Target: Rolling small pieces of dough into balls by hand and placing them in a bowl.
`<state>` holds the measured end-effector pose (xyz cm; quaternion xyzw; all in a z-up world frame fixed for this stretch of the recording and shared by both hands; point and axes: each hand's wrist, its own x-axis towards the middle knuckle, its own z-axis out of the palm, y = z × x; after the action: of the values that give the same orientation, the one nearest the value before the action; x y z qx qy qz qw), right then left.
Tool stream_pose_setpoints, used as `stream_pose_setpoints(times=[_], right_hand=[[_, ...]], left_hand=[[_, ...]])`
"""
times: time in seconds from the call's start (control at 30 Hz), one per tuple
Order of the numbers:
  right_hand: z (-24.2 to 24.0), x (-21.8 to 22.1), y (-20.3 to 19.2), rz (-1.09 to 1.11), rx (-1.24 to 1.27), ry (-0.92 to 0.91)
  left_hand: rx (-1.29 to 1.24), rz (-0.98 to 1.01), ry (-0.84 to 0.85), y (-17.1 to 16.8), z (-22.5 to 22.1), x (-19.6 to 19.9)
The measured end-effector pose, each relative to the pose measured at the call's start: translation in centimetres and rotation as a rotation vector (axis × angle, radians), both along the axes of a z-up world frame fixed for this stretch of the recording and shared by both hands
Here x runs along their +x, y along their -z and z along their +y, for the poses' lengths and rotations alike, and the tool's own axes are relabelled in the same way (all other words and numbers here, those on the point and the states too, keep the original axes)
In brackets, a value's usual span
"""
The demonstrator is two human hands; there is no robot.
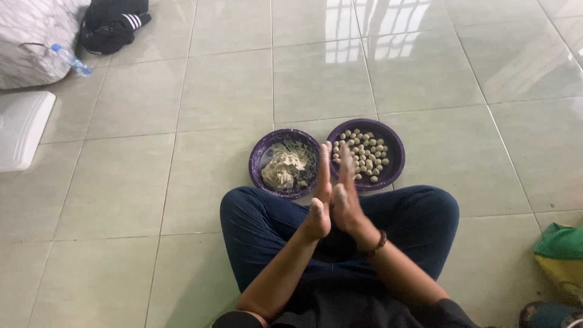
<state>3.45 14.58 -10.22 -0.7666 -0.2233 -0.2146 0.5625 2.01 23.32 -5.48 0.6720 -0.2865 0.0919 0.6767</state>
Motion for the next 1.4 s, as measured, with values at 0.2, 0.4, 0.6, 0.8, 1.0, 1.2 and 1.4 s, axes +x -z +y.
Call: stream_pose_setpoints(times=[0.2, 0.4, 0.6, 0.8, 1.0, 1.2, 1.4], right_hand=[[-0.7, 0.5, 0.5, 0.064, 0.018, -0.029], [-0.3, 1.1, 0.2, 0.084, 0.031, -0.019], [-0.7, 1.3, 0.4, 0.124, 0.047, -0.015], [0.0, 0.6, 0.5, 0.139, 0.054, -0.02], [-0.7, 1.9, 0.2, 0.169, 0.069, -0.011], [0.8, -0.6, 0.9, 0.17, 0.081, -0.01], [0.5, 1.2, 0.2, 0.217, 0.094, -0.006]], left_hand=[[-0.02, 0.016, 0.049, 3.1, -0.8, 0.4], [-0.169, -0.055, 0.048, 1.5, -0.7, 0.6], [-0.166, -0.012, 0.139, 2.7, -1.4, 0.3], [-0.097, -0.103, 0.02, 3.2, -0.6, 1.7], [0.101, -0.111, -0.061, 3.5, -1.5, 1.5], [0.08, -0.325, -0.181, 4.9, -0.7, 3.8], [-0.198, -0.063, 0.103, 3.1, -0.6, 0.9]])
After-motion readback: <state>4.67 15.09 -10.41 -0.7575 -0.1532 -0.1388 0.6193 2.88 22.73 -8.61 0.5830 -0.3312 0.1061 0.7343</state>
